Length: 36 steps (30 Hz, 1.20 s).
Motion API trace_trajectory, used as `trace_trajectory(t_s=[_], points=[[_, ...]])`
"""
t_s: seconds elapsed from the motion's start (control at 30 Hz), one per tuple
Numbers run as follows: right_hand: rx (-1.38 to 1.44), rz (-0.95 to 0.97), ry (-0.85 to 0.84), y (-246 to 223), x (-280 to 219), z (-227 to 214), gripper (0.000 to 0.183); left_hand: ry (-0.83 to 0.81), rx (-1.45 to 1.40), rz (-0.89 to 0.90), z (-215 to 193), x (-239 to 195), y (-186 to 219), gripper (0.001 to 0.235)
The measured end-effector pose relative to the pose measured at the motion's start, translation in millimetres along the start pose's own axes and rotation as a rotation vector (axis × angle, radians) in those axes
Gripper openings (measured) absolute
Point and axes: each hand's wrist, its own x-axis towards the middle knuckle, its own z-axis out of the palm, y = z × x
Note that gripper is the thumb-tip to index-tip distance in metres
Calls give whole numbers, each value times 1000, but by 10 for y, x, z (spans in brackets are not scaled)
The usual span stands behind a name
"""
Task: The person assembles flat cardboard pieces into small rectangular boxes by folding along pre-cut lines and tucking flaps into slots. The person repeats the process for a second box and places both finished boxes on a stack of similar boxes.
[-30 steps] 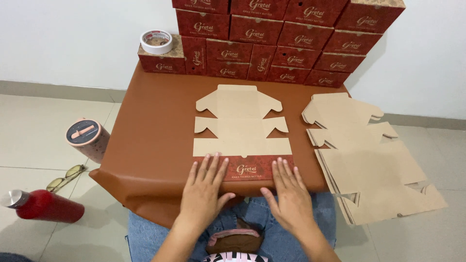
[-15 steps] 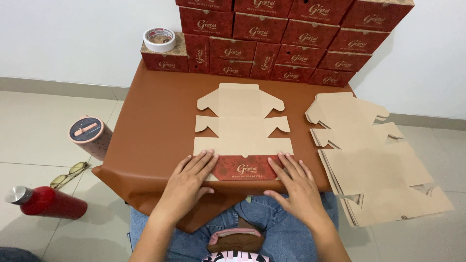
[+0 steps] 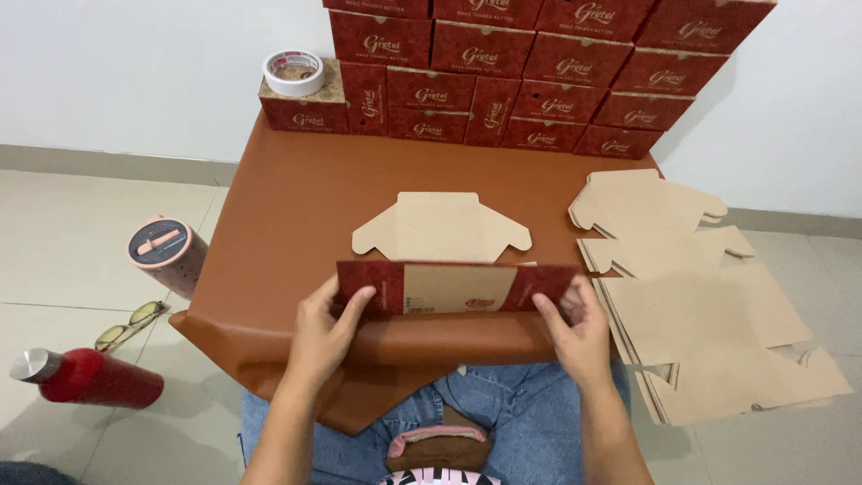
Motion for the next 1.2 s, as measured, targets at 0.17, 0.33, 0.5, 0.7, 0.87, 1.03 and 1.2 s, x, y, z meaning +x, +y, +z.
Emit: trace_trajectory(t_s=[0.17, 0.33, 0.5, 0.7, 0.87, 1.03, 1.2], points=[[-153, 89, 26, 93, 251, 183, 45, 93, 310, -30, 203, 241, -162, 35], [-431, 84, 16, 49, 283, 230, 56, 93, 785, 39, 324, 329, -269, 40], [-758, -161, -66, -166, 209, 323, 54, 121, 823, 229, 345, 291, 35, 74], [-901, -237, -537, -249, -78, 743, 66, -247, 803, 207, 253, 404, -98, 41], [-812, -349, -681, -527, -285, 1341, 81, -273, 738, 167, 199, 430, -94, 40], [-616, -488, -599, -511, -294, 1440, 75, -114, 637, 248, 285, 409, -168, 41], [-921, -239, -653, -199, -61, 942, 72, -80, 673, 266, 303, 392, -180, 38]])
